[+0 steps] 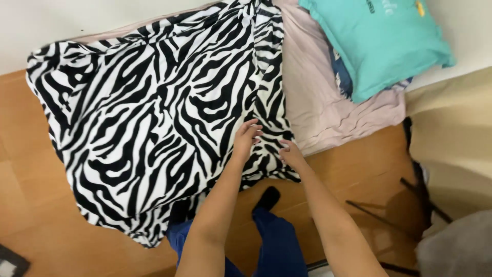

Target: The person folds a zebra-print blanket and several sheets on a bed. They then remove a pillow from a gray pillowcase, fold the case, and place it on the bed.

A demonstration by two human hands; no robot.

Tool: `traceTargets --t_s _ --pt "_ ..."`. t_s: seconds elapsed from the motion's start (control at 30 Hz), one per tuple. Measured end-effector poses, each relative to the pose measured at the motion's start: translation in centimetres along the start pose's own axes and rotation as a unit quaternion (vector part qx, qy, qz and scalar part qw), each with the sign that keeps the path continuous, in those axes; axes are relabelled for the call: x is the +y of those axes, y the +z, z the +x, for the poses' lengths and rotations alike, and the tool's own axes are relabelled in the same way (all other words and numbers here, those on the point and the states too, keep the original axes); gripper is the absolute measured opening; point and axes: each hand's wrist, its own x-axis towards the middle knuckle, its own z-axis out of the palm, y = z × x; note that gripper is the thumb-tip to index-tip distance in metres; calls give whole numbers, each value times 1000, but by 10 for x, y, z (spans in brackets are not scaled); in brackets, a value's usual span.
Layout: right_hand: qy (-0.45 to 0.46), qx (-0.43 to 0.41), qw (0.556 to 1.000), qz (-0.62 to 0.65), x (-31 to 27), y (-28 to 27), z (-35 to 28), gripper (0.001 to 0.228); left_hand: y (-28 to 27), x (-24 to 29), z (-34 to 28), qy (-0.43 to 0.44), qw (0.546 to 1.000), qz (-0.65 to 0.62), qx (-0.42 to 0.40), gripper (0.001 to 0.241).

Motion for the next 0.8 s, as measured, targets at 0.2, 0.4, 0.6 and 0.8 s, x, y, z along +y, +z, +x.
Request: traceTargets --t_s 0.2,0.4,0.6,0.8 --pt "-26 -8 999 22 -13 -60 38 47 29 -6 9 34 997 -53 41 33" --pt "-18 -13 999 40 -46 -68 84 41 25 -7 34 19 995 -70 73 31" --pt "-40 -27 998 27 -37 -74 139 35 9 -24 61 19 992 -90 85 31" --pt "8 1 998 -56 -64 -99 171 38 18 -46 102 17 989 -68 132 34"
